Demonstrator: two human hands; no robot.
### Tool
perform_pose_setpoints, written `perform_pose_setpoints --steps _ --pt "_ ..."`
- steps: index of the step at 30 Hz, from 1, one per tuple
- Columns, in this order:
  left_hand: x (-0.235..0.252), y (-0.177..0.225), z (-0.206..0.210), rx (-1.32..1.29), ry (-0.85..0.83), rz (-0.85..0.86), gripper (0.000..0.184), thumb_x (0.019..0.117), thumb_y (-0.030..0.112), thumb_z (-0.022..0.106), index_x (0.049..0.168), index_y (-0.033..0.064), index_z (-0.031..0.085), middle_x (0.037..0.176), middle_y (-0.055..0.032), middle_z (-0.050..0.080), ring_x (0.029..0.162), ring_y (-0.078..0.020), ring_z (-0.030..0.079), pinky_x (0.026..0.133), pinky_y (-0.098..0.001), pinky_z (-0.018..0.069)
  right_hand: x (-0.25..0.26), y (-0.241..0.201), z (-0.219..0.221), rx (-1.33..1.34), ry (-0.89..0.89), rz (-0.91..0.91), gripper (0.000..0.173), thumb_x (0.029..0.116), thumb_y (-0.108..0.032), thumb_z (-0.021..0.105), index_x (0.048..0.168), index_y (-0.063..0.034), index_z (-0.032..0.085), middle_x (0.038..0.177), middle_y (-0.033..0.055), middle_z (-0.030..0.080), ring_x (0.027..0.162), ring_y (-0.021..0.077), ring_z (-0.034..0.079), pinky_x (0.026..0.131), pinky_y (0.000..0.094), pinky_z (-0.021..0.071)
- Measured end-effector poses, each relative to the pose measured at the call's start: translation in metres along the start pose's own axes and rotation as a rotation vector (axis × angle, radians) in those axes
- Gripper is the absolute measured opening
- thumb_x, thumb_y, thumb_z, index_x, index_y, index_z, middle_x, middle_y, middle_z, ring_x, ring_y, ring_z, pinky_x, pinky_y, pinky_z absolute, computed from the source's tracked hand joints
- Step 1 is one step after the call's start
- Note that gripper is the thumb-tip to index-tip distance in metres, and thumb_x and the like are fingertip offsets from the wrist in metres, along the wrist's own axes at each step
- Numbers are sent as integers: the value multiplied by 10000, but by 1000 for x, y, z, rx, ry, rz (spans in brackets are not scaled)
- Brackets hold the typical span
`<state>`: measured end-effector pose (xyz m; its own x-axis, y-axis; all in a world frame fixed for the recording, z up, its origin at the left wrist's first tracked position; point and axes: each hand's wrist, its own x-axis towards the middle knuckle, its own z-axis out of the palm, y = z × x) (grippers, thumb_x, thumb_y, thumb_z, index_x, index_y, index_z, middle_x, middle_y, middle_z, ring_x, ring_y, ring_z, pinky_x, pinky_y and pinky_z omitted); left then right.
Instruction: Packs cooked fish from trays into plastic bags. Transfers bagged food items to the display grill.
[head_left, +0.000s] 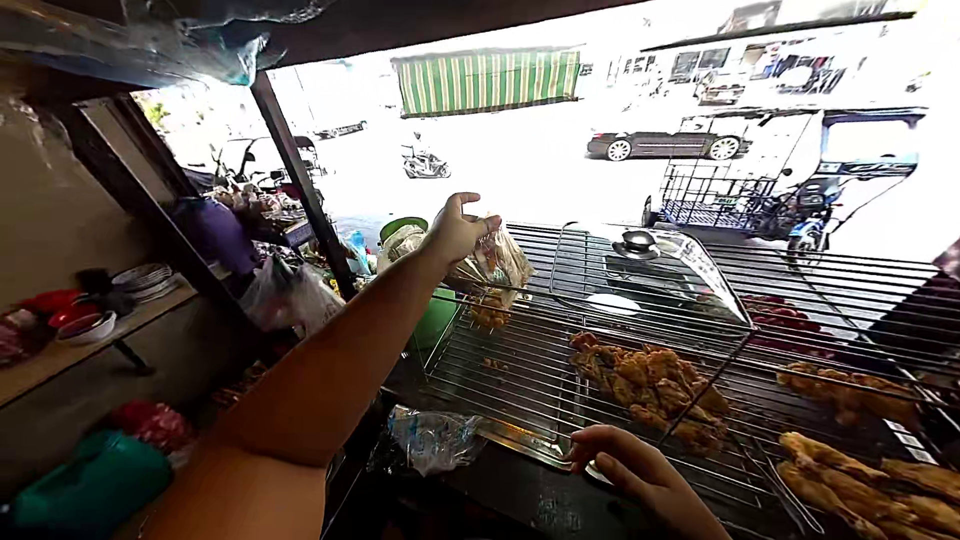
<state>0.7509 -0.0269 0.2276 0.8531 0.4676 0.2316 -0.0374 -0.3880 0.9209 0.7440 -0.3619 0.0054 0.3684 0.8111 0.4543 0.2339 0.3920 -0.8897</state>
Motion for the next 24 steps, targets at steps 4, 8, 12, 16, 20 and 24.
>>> perform_pose_setpoints --steps 4,8,12,16,20,24 --pt "-1 -3 -9 43 -54 -178 695 976 188 710 1542 93 319 1207 -226 640 940 -245 692 825 -392 583 6 6 3 18 15 9 300 1081 -304 536 1289 -146 684 1110 27 741 1014 137 716 929 318 601" --pt "3 -6 -25 240 -96 -260 729 965 203 726 1557 126 308 1259 -239 607 998 -286 672 862 -438 570 13 14 9 3 -28 16 293 1079 -282 544 1276 -116 683 1097 35 742 1001 137 719 915 313 605" --pt "5 -6 -34 438 -126 -242 750 951 242 746 1555 127 318 1283 -252 627 1094 -329 667 942 -503 535 16 21 13 -74 -59 4 284 1076 -275 551 1270 -115 684 1110 26 738 999 123 717 910 298 607" --pt "6 2 -33 565 -141 -180 724 975 259 715 1561 115 315 1216 -236 661 1095 -330 666 968 -518 520 16 22 16 -73 -63 6 285 1072 -274 560 1276 -119 686 1115 29 740 995 131 721 908 303 611" --pt "-2 11 -27 769 -144 -150 718 996 289 682 1565 71 303 1293 -230 649 1220 -364 626 1051 -550 467 16 22 22 -77 -76 1 286 1071 -279 562 1273 -118 686 1122 34 738 997 131 720 906 296 609" --pt "-15 17 -27 902 -81 -18 763 951 373 728 1545 59 366 1261 -225 656 1192 -391 632 1012 -590 492 20 19 34 -140 -118 37 283 1066 -277 569 1271 -118 682 1130 21 739 1012 131 719 920 315 607"
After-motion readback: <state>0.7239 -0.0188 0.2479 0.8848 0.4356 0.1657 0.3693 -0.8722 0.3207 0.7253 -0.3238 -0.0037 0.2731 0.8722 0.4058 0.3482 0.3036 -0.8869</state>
